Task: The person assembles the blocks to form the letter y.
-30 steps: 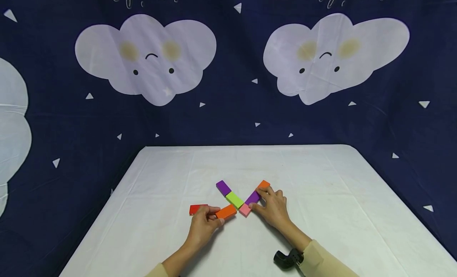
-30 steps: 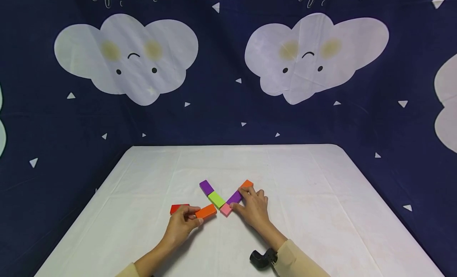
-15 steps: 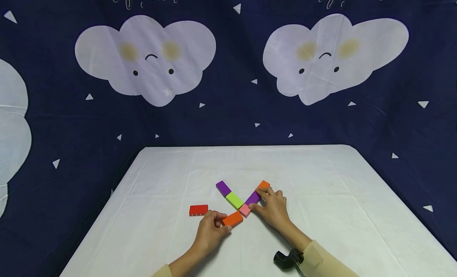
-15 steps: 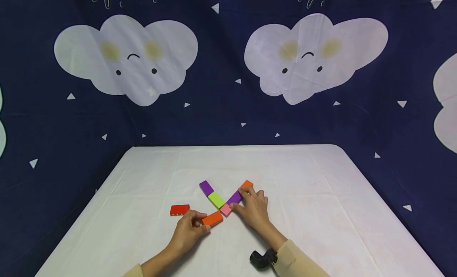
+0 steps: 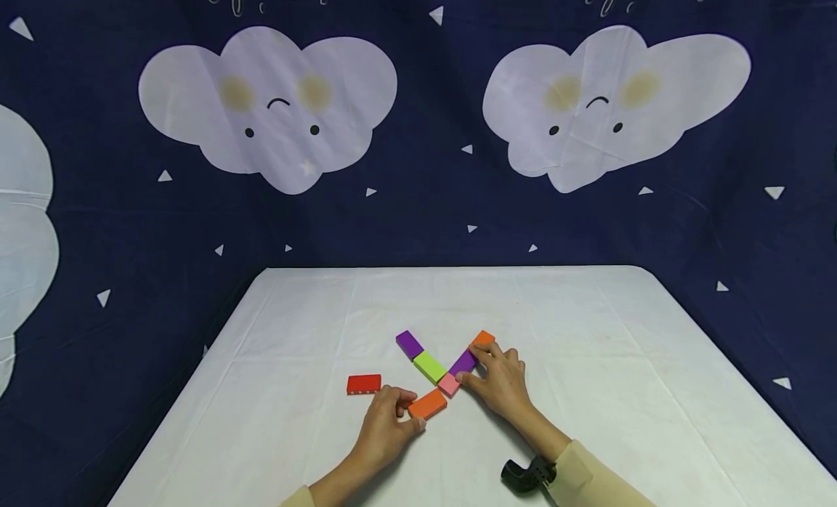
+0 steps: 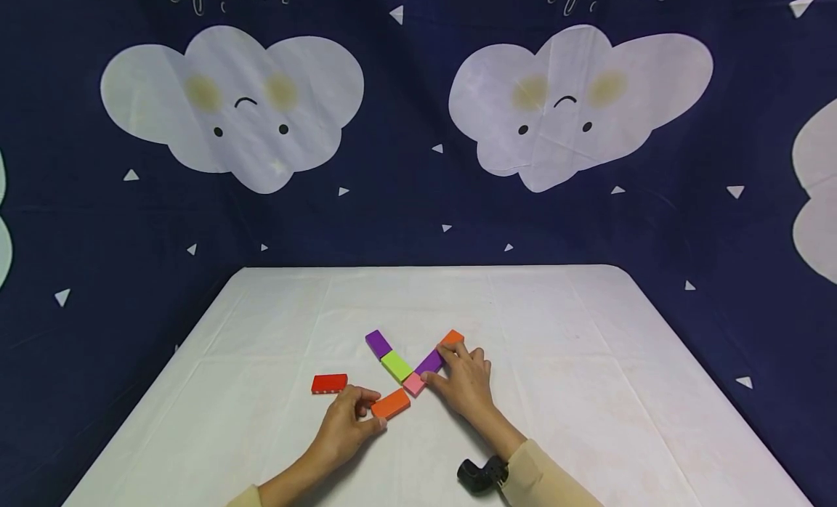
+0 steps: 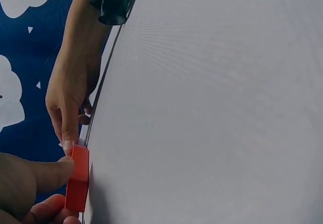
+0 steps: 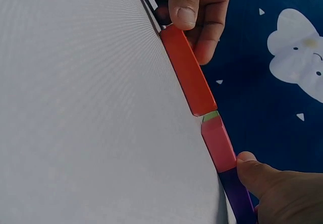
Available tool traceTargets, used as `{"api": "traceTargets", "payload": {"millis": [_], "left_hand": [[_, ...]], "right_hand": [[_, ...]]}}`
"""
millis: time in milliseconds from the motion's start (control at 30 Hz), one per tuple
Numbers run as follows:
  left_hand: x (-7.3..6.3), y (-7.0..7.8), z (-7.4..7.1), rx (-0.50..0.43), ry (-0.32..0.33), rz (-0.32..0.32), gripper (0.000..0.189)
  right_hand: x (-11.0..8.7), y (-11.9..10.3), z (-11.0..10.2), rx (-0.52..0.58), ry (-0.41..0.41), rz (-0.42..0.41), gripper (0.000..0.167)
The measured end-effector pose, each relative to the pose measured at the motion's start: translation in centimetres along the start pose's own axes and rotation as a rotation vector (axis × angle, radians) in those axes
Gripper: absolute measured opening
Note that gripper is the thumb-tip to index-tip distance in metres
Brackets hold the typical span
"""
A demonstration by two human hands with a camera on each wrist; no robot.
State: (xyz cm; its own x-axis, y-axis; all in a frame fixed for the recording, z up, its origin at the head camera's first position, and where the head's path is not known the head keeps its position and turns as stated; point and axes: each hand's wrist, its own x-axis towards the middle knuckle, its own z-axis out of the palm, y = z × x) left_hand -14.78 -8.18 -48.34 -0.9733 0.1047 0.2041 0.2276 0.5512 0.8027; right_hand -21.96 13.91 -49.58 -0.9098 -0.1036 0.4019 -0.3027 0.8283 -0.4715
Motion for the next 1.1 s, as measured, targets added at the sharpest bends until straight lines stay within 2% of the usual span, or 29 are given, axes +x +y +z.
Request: {"api": "traceTargets", "payload": {"millis": [200,433,533,767,1100], "left_hand": [[0.0,-0.2,-0.3,-0.038,-0.027,-0.015,0.043],[0.4,-0.5,-1.1,-0.014,-0.072,0.029,0.039],[0.7,-0.8,-1.4,-0.003,-0.105,0.051,0.037],[1.5,-1.2,-1.9,-0.028,-0.207,0.055,0.037],[1.8,-1.4,-2.0,-0.017,-0.263,0.073,0.038]], "right_hand": [[0.0,0.0,0.0,-0.003,0.001,-0.003,0.06],[0.0,-0.1,-0.1,0.004,0.003,-0.002,0.059],[-0.1,-0.1,0.0,0.005,-0.001,0.0,0.06],[-0.2,-0.1,0.0,0.007,-0.003,0.0,0.059],[-0.1,-0.1,0.0,0.001,-0.003,-0.001,0.059]]}}
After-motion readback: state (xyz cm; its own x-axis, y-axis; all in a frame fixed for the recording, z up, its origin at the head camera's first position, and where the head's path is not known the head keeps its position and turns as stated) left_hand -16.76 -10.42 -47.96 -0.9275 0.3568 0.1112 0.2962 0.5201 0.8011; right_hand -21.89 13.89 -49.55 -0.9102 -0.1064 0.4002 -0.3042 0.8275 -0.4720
